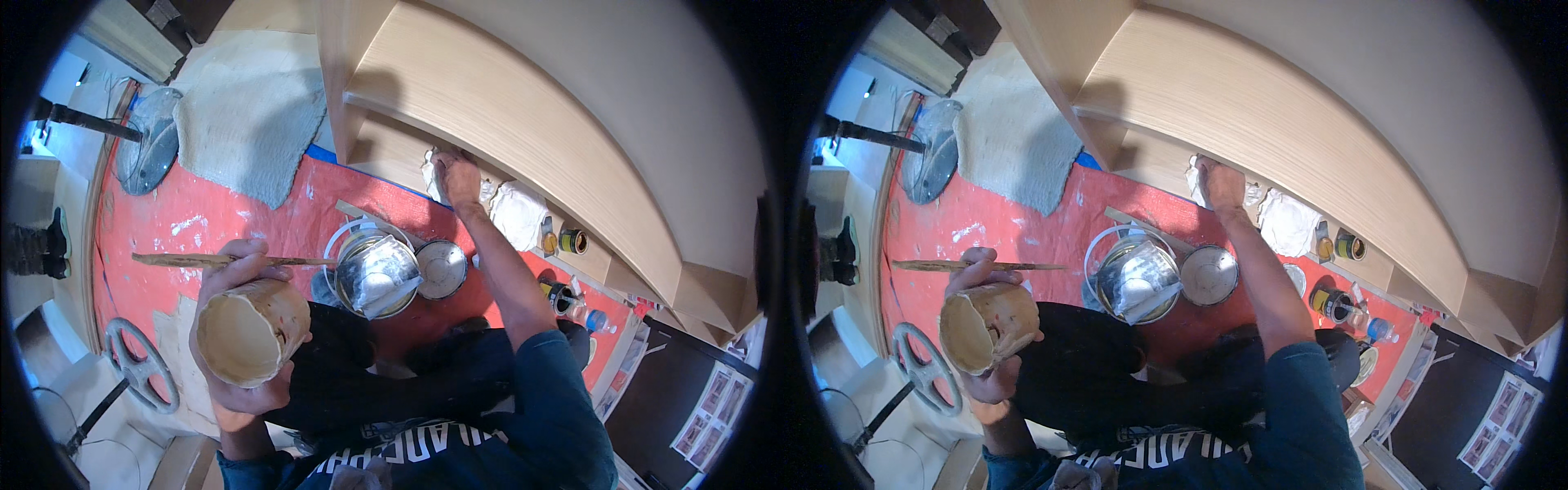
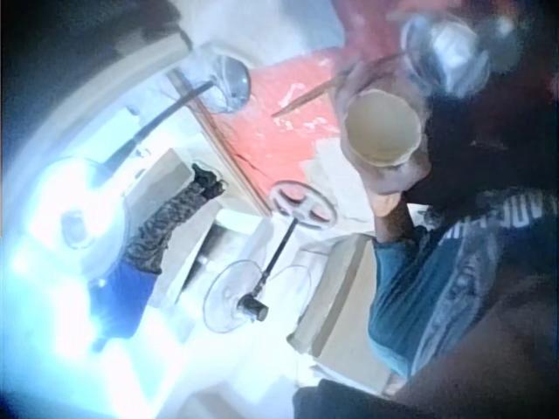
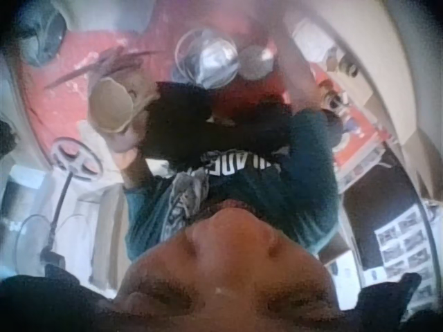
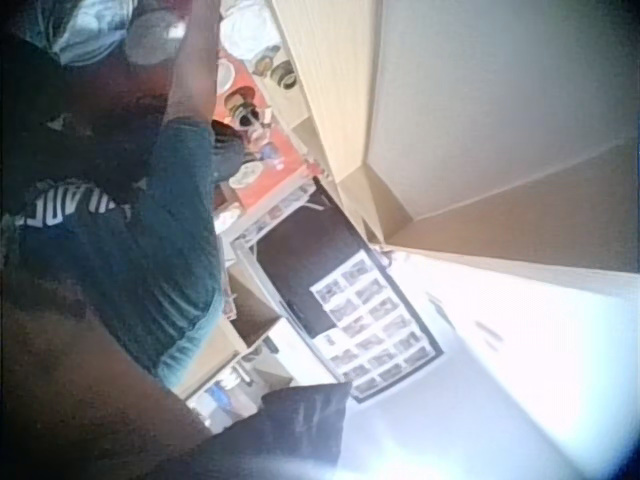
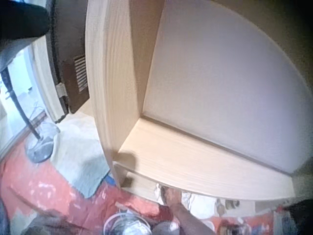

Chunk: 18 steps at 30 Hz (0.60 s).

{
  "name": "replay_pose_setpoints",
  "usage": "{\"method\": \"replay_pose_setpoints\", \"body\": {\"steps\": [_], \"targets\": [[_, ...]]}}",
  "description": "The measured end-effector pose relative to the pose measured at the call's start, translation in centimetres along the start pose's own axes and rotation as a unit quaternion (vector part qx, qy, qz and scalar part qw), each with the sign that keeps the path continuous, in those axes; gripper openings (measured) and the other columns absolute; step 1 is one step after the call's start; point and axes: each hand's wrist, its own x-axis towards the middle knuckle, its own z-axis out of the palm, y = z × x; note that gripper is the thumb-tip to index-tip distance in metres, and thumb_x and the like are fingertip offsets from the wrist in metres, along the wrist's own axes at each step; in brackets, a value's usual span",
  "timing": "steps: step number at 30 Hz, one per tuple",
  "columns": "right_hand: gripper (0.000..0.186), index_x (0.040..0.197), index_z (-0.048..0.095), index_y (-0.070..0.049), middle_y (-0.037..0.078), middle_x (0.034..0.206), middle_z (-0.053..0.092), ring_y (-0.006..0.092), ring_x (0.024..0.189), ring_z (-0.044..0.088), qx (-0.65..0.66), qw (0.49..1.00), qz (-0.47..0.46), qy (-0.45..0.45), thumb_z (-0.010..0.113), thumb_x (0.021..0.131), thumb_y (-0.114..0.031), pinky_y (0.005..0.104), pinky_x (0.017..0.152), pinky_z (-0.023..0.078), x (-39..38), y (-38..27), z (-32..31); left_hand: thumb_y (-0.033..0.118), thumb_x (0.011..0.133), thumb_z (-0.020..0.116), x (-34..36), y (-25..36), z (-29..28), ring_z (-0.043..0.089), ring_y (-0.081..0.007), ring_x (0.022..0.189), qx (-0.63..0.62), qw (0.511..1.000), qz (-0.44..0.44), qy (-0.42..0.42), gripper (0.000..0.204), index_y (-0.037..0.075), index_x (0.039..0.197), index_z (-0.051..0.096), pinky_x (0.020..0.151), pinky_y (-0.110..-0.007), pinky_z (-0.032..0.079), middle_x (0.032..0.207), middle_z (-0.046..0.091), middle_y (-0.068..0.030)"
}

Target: The person sits on the floor and mixes paint in a small container using a wooden stick. They then use a cloth to wipe the edge of a wooden cabinet before returning to mix the paint again.

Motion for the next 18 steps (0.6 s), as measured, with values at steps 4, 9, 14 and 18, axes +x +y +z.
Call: {"method": "replay_pose_setpoints", "body": {"steps": [4, 9, 14, 18], "targets": [[0.012, 0.095, 0.077, -0.015, 0.013, 0.098, 0.074, 0.0367, 0.092, 0.069, -0.016, 1.000, -0.016, 0.004, 0.069, 0.089, -0.022, 0.0467, 0.087, 0.054, -0.3, 1.3, -1.2, 0.022, 0.059, 0.079, 0.2, 2.2, 1.1, 0.053, -0.0340, 0.127, -0.126, 0.983, -0.115, 0.069, 0.076, -0.004, 0.129, 0.062, 0.111, -0.049, 0.040, 0.114, 0.069, -0.0154], [0.013, 0.100, 0.076, -0.017, 0.011, 0.108, 0.074, 0.0367, 0.098, 0.069, -0.021, 0.999, 0.003, -0.038, 0.069, 0.089, -0.018, 0.0480, 0.086, 0.056, 0.5, 0.5, -0.4, 0.025, 0.061, 0.078, 0.5, 1.8, 1.3, 0.053, -0.0339, 0.129, -0.122, 0.989, -0.075, 0.043, 0.077, -0.005, 0.130, 0.061, 0.112, -0.049, 0.039, 0.115, 0.069, -0.0158], [0.014, 0.102, 0.076, -0.019, 0.013, 0.105, 0.074, 0.0387, 0.095, 0.069, -0.029, 0.998, 0.030, -0.048, 0.070, 0.090, -0.020, 0.0474, 0.087, 0.055, -1.5, 2.9, -2.7, 0.027, 0.062, 0.078, 0.0, 1.5, 0.6, 0.053, -0.0330, 0.129, -0.123, 0.988, -0.073, 0.062, 0.077, -0.004, 0.130, 0.061, 0.112, -0.049, 0.040, 0.115, 0.069, -0.0159], [0.011, 0.100, 0.075, -0.018, 0.014, 0.100, 0.072, 0.0401, 0.096, 0.067, 0.024, 1.000, 0.016, -0.004, 0.069, 0.091, -0.020, 0.0486, 0.084, 0.054, -1.3, 1.7, -1.6, 0.028, 0.063, 0.079, 0.2, 0.9, 0.5, 0.053, -0.0323, 0.128, -0.103, 0.991, -0.063, 0.050, 0.076, -0.004, 0.130, 0.061, 0.112, -0.048, 0.040, 0.114, 0.069, -0.0160]]}}
